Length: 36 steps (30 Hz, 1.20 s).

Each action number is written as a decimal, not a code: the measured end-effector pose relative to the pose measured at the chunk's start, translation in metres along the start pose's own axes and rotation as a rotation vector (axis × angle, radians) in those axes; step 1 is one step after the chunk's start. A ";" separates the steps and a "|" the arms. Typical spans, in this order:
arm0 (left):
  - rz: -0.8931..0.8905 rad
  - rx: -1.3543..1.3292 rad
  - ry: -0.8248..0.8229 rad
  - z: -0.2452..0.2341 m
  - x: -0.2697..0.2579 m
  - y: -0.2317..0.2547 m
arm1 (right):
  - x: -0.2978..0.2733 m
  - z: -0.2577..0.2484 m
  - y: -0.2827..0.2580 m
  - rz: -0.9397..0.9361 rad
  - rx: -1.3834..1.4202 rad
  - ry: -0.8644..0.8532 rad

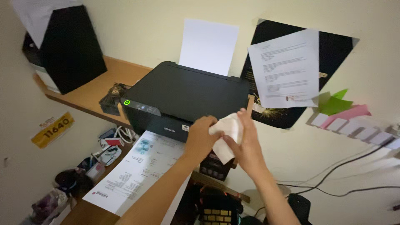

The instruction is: The person refills the ink tanks of an Epson printer using a small bottle and a funnel, then wipes the printer exterior with a tissue. The person also moves a printed sheet aside and closes the ink access door.

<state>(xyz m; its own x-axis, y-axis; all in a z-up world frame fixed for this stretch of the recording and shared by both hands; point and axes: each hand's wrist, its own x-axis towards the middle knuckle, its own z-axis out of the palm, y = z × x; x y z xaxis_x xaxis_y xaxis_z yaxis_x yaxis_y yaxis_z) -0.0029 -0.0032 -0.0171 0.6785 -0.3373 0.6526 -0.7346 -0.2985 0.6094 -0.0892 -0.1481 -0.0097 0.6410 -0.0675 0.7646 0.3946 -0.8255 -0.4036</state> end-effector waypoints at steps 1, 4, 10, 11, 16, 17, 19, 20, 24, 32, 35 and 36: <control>-0.048 -0.008 -0.056 0.001 -0.001 -0.002 | -0.006 0.001 -0.002 0.065 -0.043 -0.077; -0.089 -0.049 -0.140 -0.006 -0.002 -0.014 | -0.019 0.005 -0.010 0.160 -0.174 -0.242; 0.007 -0.147 -0.011 -0.016 -0.014 -0.027 | -0.025 0.003 -0.010 0.073 -0.434 -0.188; -0.017 -0.158 -0.002 -0.018 -0.015 -0.027 | -0.020 0.005 -0.007 0.090 -0.486 -0.186; -0.091 -0.124 0.057 -0.022 -0.009 -0.029 | 0.019 0.034 0.002 0.125 -0.599 -0.362; -0.089 -0.138 0.053 -0.021 -0.007 -0.030 | 0.024 0.042 0.000 0.092 -0.611 -0.374; -0.087 -0.161 0.068 -0.019 -0.005 -0.031 | 0.028 0.046 -0.002 0.067 -0.638 -0.416; -0.089 -0.169 0.087 -0.018 -0.006 -0.032 | 0.027 0.044 -0.002 0.074 -0.653 -0.447; -0.019 -0.051 0.199 -0.022 -0.003 -0.039 | 0.035 0.025 0.012 0.179 -0.580 -0.637; -0.247 -0.012 0.212 -0.044 0.008 -0.057 | 0.084 0.076 0.051 0.185 -0.669 -0.658; -0.183 0.053 0.206 -0.047 0.009 -0.059 | 0.100 0.109 0.044 0.134 -0.624 -0.717; -0.146 0.077 0.204 -0.047 0.010 -0.059 | 0.102 0.116 0.040 0.120 -0.606 -0.741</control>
<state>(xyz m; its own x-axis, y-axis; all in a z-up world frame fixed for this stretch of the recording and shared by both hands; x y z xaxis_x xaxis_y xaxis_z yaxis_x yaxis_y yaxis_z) 0.0475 0.0532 -0.0251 0.7601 -0.1009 0.6420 -0.6218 -0.4002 0.6733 0.0681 -0.1236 -0.0063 0.9897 0.0292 0.1398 0.0255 -0.9993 0.0287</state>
